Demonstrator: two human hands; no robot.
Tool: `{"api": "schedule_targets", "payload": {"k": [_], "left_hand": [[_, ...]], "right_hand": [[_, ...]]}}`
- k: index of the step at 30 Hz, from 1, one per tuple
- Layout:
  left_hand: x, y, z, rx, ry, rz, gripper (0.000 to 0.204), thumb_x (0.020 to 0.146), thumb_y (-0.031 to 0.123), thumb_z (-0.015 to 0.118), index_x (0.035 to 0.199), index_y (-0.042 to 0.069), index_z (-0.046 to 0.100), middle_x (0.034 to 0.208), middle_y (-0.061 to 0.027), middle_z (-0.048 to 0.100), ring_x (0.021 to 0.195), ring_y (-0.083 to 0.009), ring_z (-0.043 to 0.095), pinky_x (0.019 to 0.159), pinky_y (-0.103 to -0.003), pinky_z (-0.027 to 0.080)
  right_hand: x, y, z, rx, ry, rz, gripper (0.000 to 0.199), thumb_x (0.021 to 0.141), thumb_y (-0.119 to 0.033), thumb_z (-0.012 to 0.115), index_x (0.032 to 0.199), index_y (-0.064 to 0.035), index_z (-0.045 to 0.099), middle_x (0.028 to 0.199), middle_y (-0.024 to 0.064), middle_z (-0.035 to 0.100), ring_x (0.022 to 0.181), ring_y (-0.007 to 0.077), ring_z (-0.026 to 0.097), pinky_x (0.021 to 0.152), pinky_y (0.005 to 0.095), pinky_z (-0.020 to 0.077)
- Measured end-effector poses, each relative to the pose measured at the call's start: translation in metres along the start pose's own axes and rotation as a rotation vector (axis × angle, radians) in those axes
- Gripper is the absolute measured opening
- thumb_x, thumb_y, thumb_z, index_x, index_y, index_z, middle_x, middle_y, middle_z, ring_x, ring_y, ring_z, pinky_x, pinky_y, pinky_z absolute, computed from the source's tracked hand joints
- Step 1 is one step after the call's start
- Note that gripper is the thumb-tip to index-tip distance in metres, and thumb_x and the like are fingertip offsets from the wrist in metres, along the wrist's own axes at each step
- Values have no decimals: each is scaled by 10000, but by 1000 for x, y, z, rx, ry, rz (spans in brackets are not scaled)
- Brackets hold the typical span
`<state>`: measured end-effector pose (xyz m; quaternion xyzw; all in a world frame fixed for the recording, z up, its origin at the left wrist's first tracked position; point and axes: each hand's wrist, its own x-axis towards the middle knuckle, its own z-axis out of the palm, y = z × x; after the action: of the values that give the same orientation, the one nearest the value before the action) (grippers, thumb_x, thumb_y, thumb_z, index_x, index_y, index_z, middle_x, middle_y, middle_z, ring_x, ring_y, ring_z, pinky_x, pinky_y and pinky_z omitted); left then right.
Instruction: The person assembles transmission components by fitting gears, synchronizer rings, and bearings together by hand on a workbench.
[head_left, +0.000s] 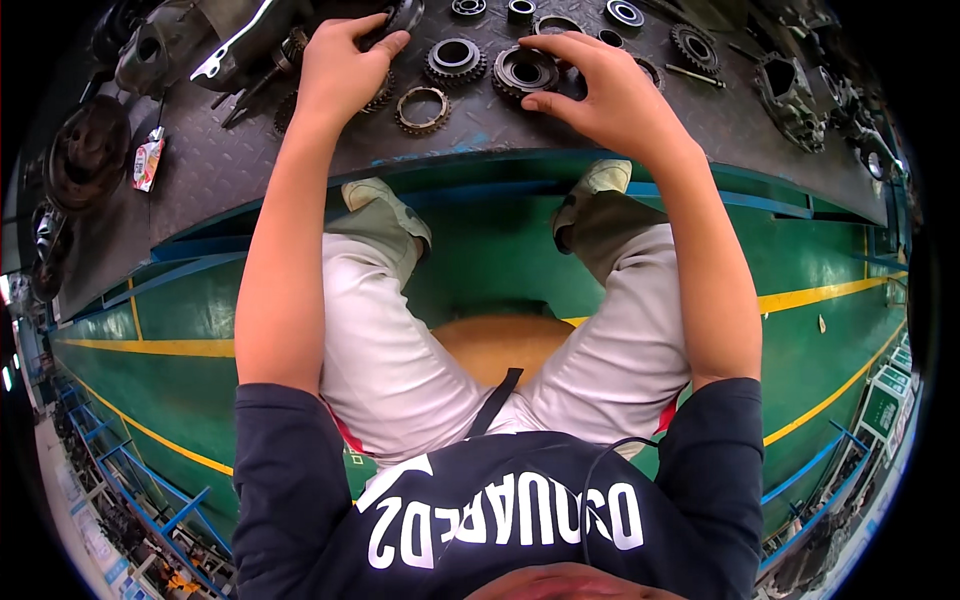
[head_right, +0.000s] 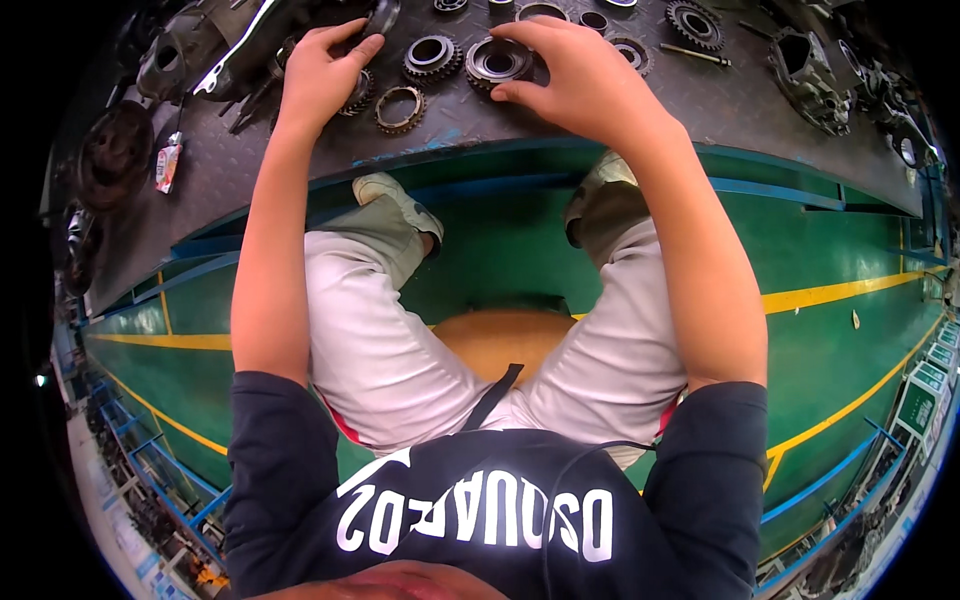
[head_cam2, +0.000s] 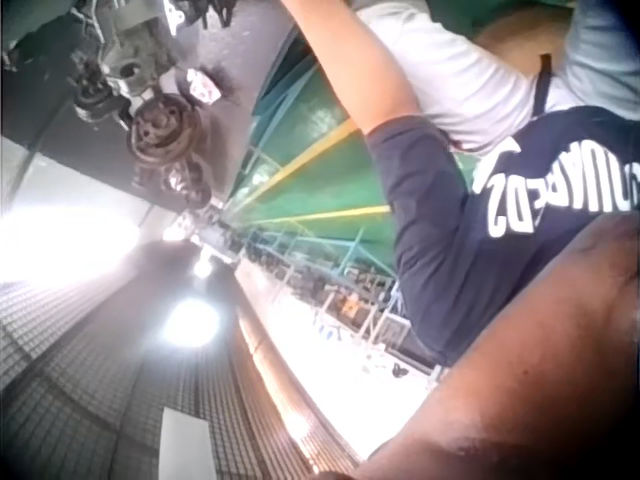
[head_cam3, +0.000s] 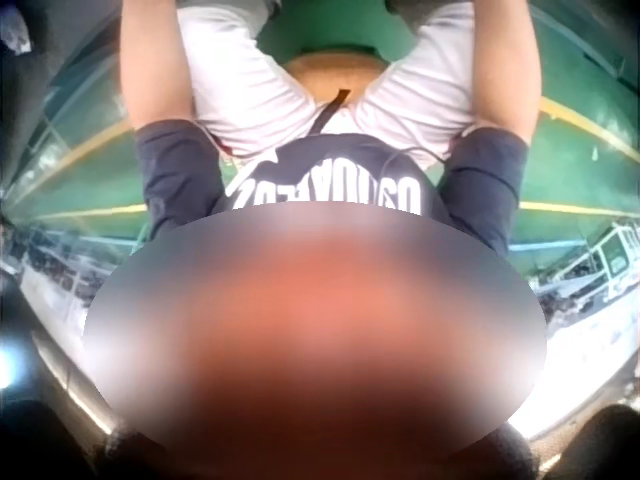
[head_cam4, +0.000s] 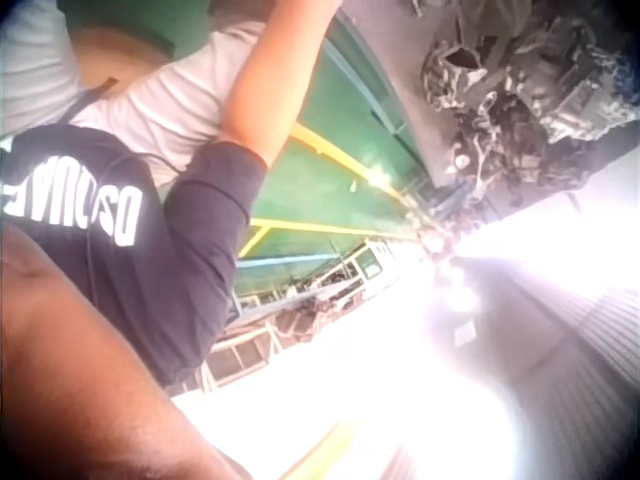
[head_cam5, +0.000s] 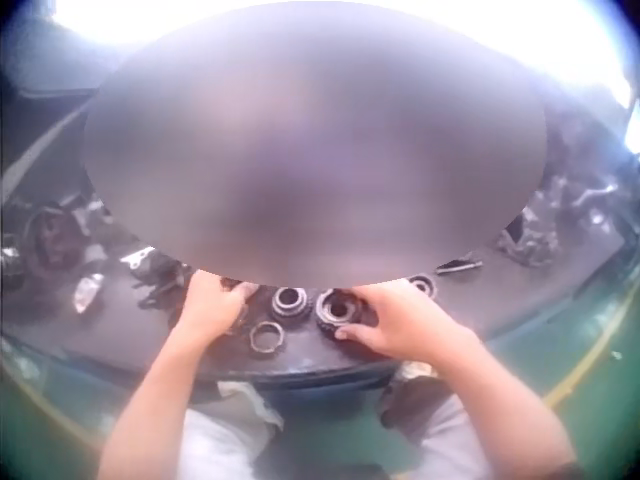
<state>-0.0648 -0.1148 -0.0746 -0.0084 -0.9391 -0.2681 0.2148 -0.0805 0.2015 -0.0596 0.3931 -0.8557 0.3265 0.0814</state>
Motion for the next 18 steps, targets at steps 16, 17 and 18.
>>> {"api": "schedule_targets", "payload": {"k": [16,17,18], "left_hand": [[-35,99,11,-155,-184,414,386,801,65,824,1175,43,735,1241,-240,660,1156,-415,630,971,-480,518],[-36,94,15,-149,-158,440,366,864,127,820,1222,71,772,1349,-155,643,1154,-364,663,993,-432,547],[-37,89,18,-148,-162,441,366,864,127,820,1222,71,772,1349,-155,643,1154,-364,663,993,-432,547]], "right_hand": [[-2,-11,-26,194,-101,188,705,752,-199,929,1357,-27,611,1240,231,689,1159,409,661,995,483,520],[-3,-10,-25,196,-101,190,705,752,-199,929,1357,-27,611,1240,231,689,1159,409,661,995,483,520],[-4,-9,-24,135,-44,75,699,756,-196,923,1360,-32,612,1241,231,687,1159,415,658,1001,485,516]]}}
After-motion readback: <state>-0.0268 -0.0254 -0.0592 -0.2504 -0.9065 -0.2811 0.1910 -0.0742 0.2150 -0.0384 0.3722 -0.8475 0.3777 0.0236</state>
